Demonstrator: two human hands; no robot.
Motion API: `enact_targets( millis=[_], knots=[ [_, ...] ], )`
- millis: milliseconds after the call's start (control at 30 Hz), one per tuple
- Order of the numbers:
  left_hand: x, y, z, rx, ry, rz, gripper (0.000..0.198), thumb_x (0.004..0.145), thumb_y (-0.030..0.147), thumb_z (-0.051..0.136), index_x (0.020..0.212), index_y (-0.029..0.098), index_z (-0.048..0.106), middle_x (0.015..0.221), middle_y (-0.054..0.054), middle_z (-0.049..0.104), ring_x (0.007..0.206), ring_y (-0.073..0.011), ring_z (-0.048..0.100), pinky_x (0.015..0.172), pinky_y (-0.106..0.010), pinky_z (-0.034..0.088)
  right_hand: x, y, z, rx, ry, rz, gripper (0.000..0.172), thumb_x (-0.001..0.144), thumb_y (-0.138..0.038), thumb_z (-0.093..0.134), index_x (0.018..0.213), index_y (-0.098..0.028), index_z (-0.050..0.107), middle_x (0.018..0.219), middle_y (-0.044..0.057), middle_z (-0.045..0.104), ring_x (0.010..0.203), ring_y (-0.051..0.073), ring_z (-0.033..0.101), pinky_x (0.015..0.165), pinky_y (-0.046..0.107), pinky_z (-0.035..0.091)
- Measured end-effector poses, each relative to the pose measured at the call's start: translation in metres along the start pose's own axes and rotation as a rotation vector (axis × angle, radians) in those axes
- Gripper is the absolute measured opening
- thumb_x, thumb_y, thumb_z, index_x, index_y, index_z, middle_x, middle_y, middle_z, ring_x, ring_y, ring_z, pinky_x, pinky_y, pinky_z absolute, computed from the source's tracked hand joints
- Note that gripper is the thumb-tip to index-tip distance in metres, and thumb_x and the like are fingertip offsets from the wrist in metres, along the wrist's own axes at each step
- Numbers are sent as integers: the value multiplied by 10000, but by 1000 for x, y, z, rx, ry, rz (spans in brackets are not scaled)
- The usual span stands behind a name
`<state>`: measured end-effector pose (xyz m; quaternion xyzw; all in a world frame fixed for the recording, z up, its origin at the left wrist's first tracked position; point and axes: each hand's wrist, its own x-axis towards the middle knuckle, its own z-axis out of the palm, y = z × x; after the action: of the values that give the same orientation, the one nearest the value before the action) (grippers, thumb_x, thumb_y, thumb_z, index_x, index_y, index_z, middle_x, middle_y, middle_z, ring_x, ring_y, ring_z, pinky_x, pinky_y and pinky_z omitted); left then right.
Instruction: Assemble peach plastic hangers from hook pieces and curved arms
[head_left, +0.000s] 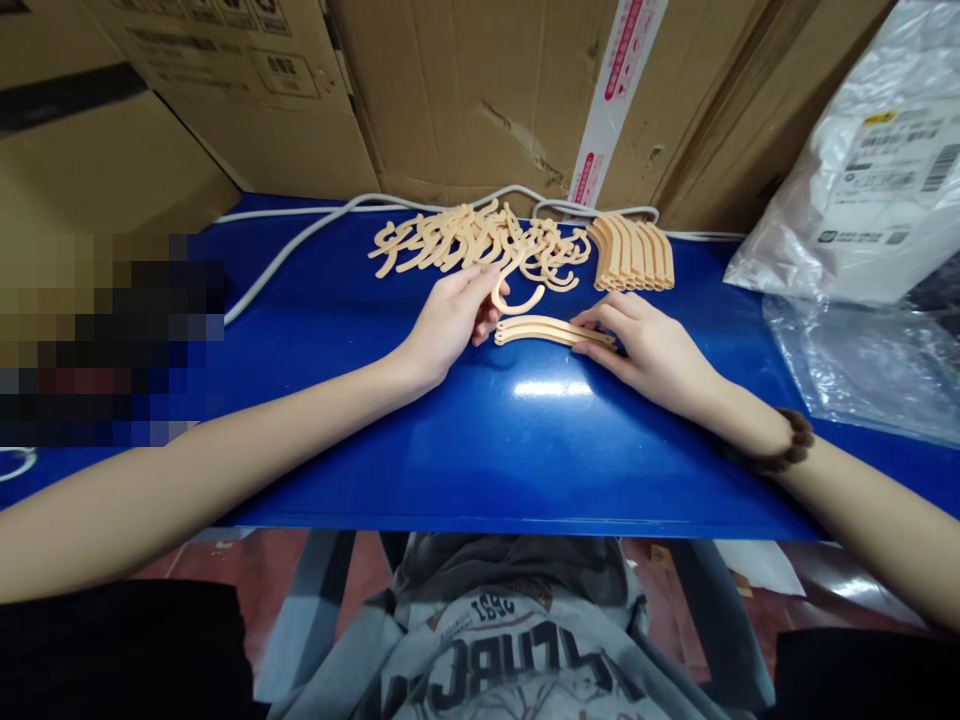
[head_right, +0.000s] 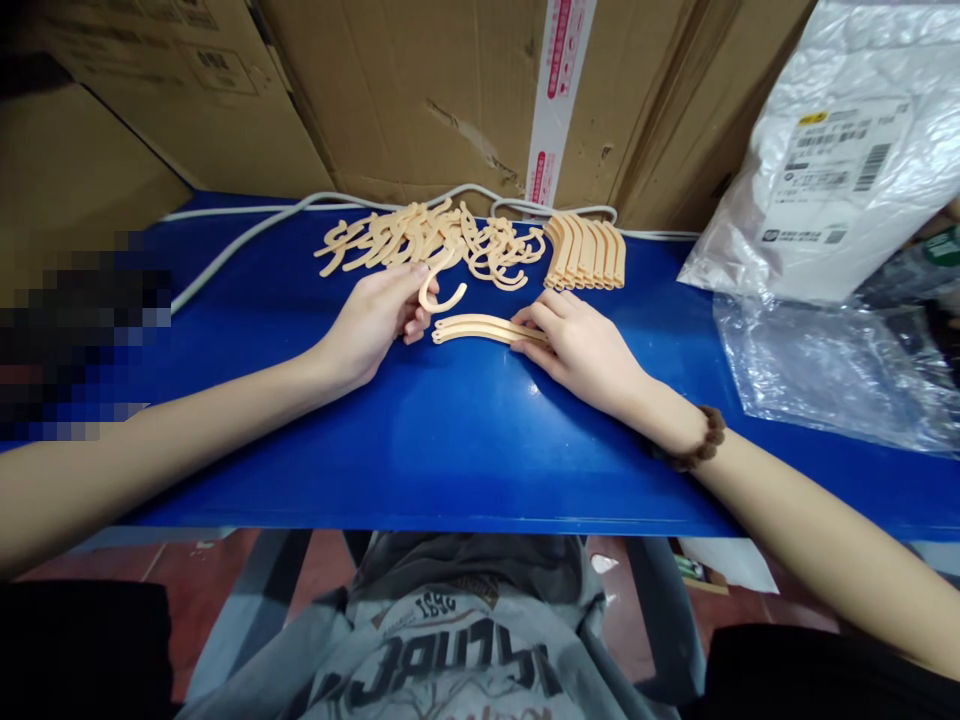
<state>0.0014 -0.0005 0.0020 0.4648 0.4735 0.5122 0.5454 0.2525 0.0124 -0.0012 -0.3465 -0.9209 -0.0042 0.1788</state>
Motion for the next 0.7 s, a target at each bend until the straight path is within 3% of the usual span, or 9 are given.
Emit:
enact_targets(
  millis=[267, 400, 533, 633, 700],
  knots=[
    [1, 0, 1, 25, 0, -11, 332, 1106, 192, 465, 791, 171, 568, 552, 65, 459, 430, -45, 401, 411, -146, 312, -1, 3, -1, 7, -17, 22, 278, 1066, -415, 543, 1135, -189, 688, 1109, 131, 714, 1003, 286, 668, 881, 421, 526],
    [0, -3, 1, 95, -37, 44, 341, 1104, 203, 465, 782, 175, 572, 553, 57, 476, 422, -47, 408, 410, -150, 315, 0, 1, -1, 59, 16, 36, 377, 1062, -486, 542, 1237, -180, 675, 1209, 157, 673, 1100, 305, 663, 952, 455, 537],
    [-6, -8, 0, 174, -136, 233, 307, 1092, 271, 504, 805, 187, 574, 587, 45, 521, 462, -65, 456, 444, -168, 354, -1, -6, -10, 98, 144, -14, 326, 1086, -481, 496, 1059, -206, 671, 1185, 137, 669, 1102, 286, 669, 961, 442, 549],
    [-14, -10, -2, 286, -247, 414, 285, 1083, 320, 530, 830, 194, 567, 650, 38, 571, 529, -70, 511, 524, -182, 414, -3, -15, -18, 62, 241, -97, 291, 1108, -341, 452, 909, -223, 627, 1074, 103, 691, 976, 243, 684, 878, 406, 565],
    [-19, -10, -2, 370, -312, 503, 284, 1092, 323, 514, 842, 196, 559, 665, 43, 584, 554, -69, 534, 574, -191, 433, -4, -22, -19, 44, 318, -152, 245, 1100, -239, 434, 950, -227, 627, 1074, 96, 695, 970, 232, 693, 859, 396, 578]
  ],
)
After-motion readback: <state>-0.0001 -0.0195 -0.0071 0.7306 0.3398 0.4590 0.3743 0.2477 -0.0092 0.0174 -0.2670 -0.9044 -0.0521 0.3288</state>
